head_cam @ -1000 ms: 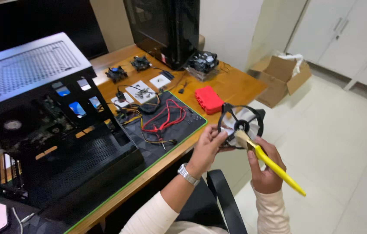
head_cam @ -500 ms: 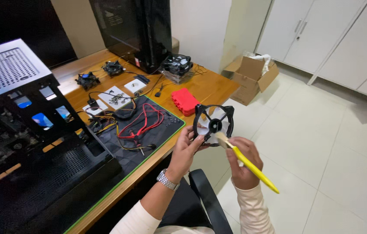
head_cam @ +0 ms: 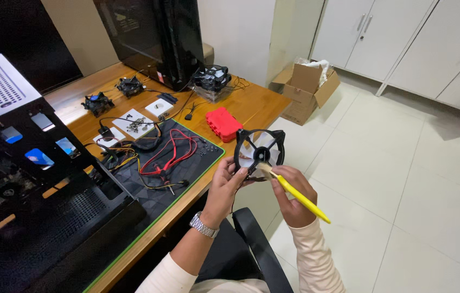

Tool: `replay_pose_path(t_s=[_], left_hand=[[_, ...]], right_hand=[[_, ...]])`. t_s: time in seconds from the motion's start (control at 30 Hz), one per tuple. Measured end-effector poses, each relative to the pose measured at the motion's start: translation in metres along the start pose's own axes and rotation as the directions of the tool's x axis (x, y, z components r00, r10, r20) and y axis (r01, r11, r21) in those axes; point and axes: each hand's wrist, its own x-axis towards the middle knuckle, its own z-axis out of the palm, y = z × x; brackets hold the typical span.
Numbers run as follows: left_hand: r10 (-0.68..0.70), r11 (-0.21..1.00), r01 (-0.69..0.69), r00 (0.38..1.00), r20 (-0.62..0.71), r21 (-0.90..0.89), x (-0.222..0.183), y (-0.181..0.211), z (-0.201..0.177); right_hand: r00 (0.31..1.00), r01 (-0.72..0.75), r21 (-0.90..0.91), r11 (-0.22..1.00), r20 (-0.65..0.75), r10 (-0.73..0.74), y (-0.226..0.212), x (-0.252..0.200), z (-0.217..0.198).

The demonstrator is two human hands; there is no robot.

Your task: The person brushes dust off the blades and frame of a computer fan with a paintbrush, then picks up another fan from a computer case.

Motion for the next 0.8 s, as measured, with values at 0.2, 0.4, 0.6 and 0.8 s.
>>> replay_pose_path(t_s=[0.2,0.4,0.6,0.8], left_hand=[[-0.015,1.0,0.014,0.999,0.038,0.005,0.0,-0.001,0.001],[-0.013,1.0,0.013,1.0,-0.013,-0.007,0.002,-0.001,0.0],[-0.042,0.994,0.042,0.999,-0.003,-0.102,-0.002,-0.003,-0.003],[-0.017,1.0,0.017,0.999,-0.044,-0.013,-0.004,-0.006,-0.004]], right_hand=[[1.0,0.015,0.135,0.991,0.005,-0.016,-0.01,0.002,0.002],[1.0,-0.002,0.075,0.997,0.002,0.002,0.007,-0.003,-0.001],[0.999,0.035,-0.032,0.999,-0.001,-0.035,-0.001,0.002,-0.006],[0.991,0.105,0.001,0.995,0.084,-0.104,0.004,0.003,-0.003]])
